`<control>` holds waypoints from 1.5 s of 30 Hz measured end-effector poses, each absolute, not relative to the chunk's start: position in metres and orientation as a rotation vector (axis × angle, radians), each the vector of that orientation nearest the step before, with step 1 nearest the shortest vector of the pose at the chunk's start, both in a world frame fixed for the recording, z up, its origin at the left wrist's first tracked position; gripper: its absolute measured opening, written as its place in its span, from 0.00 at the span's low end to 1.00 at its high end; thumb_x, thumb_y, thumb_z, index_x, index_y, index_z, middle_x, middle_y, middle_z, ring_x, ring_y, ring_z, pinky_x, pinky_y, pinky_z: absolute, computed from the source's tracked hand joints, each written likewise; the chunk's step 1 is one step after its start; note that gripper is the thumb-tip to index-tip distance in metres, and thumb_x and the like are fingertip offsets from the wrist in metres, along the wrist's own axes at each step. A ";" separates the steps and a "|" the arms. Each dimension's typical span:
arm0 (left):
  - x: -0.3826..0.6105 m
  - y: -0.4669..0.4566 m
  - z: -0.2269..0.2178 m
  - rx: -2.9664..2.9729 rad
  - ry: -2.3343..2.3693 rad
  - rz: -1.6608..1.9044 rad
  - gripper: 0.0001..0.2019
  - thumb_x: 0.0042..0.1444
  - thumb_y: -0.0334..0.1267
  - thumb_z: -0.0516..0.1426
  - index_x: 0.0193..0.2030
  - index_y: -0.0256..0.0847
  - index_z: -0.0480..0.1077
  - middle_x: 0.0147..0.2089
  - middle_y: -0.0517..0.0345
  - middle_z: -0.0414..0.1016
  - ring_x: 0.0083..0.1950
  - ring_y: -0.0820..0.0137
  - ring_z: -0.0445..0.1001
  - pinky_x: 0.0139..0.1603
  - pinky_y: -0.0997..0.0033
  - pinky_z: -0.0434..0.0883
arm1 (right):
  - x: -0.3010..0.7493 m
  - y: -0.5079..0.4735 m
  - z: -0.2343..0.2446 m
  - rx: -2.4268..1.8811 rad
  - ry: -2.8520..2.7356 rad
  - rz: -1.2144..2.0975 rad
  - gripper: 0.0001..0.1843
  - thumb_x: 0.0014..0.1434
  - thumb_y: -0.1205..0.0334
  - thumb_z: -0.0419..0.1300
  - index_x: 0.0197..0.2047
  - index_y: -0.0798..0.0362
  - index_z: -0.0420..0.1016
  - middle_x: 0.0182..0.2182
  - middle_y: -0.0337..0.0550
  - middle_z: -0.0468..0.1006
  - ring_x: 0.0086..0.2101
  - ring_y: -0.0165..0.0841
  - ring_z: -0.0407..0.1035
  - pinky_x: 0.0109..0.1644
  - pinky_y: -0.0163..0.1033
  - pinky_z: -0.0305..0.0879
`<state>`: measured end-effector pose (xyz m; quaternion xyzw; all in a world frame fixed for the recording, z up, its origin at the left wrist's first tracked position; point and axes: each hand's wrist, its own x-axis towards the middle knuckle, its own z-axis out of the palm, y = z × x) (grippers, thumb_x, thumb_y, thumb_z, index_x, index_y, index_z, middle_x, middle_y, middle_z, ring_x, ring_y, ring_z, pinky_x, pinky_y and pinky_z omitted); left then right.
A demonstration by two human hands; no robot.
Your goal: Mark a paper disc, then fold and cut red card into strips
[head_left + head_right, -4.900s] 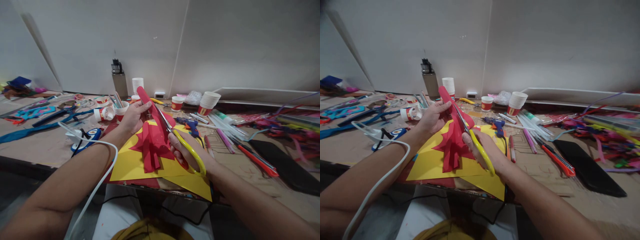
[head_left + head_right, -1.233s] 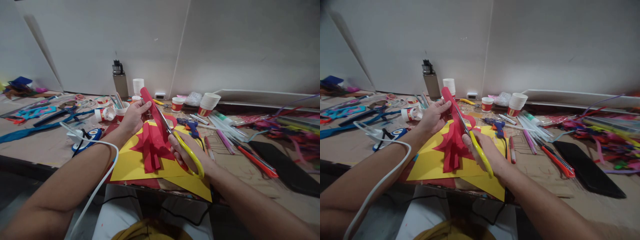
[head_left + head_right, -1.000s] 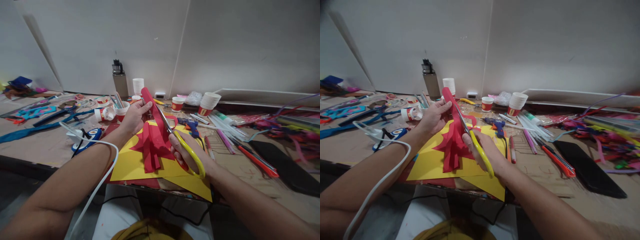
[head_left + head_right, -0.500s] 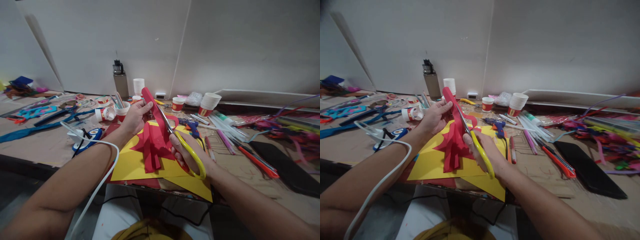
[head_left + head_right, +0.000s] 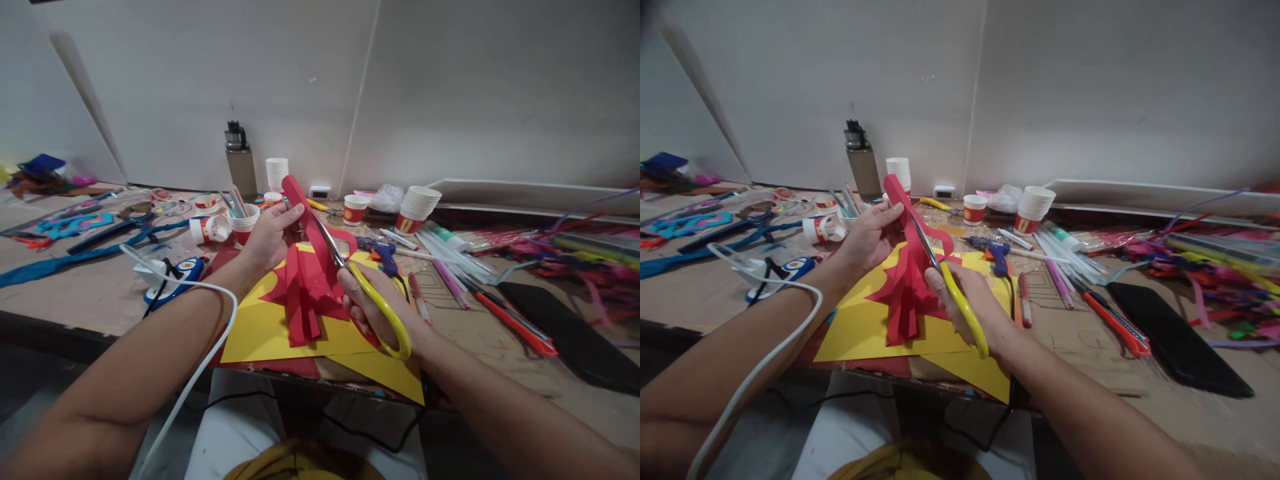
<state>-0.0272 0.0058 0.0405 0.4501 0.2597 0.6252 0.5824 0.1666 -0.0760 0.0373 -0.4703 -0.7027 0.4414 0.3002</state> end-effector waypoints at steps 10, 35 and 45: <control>-0.038 0.013 0.042 1.130 0.657 1.540 0.11 0.49 0.42 0.64 0.35 0.40 0.70 0.30 0.60 0.77 0.28 0.76 0.74 0.26 0.77 0.67 | 0.168 -0.073 0.036 -1.207 -1.971 1.134 0.24 0.60 0.37 0.49 0.29 0.51 0.58 0.20 0.34 0.65 0.17 0.24 0.56 0.18 0.31 0.54; -0.034 0.011 0.041 1.107 0.631 1.500 0.10 0.50 0.40 0.64 0.35 0.38 0.70 0.30 0.59 0.77 0.29 0.74 0.75 0.31 0.75 0.71 | 0.166 -0.074 0.034 -1.201 -1.956 1.101 0.24 0.61 0.37 0.49 0.29 0.51 0.58 0.20 0.34 0.64 0.17 0.23 0.56 0.19 0.31 0.54; -0.033 0.011 0.041 1.055 0.608 1.525 0.11 0.50 0.42 0.64 0.34 0.38 0.69 0.29 0.60 0.75 0.26 0.76 0.72 0.26 0.76 0.69 | 0.167 -0.074 0.034 -1.221 -1.943 1.109 0.23 0.61 0.39 0.50 0.29 0.51 0.58 0.20 0.33 0.64 0.17 0.23 0.56 0.19 0.30 0.54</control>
